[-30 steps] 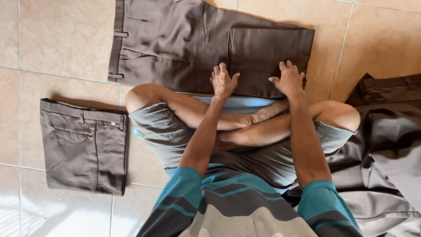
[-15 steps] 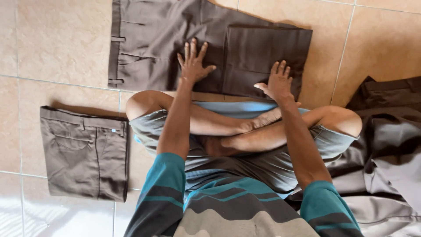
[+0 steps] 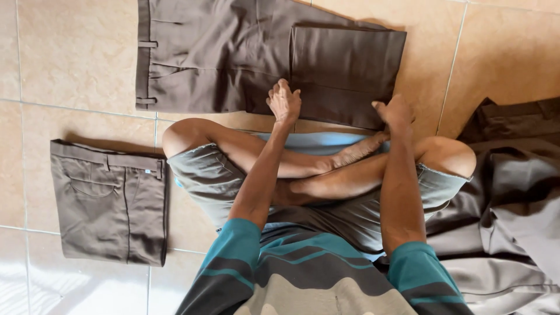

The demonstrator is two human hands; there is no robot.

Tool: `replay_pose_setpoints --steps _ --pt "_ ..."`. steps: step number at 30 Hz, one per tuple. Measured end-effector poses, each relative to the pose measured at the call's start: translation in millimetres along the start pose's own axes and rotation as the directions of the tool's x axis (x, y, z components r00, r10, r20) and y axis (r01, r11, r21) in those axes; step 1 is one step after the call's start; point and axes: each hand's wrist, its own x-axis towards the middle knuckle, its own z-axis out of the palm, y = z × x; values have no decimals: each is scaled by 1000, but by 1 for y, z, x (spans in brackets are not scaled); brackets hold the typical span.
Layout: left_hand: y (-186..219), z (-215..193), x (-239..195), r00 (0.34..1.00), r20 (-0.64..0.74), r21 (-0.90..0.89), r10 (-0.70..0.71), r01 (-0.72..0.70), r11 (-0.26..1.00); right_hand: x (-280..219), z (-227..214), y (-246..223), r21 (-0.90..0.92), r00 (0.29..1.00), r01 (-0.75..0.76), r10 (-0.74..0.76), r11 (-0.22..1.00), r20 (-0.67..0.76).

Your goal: A person sitting on the floor folds several pairs of brown trousers and stacks them.

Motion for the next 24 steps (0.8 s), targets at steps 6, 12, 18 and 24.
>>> replay_pose_setpoints --steps 6,12,18,24 --pt "-17 -38 41 997 52 -188 -58 67 980 -19 -14 -20 274 997 -38 20 961 69" --pt "-10 -35 35 986 110 -176 -126 145 974 50 38 23 360 995 -48 76 932 -64" --pt "11 -45 8 985 146 -168 -94 118 979 56 41 39 215 980 -126 155 969 -122" --pt "26 -85 8 963 253 -211 -89 145 967 -43 -13 -74 -215 894 337 -383 917 -234"
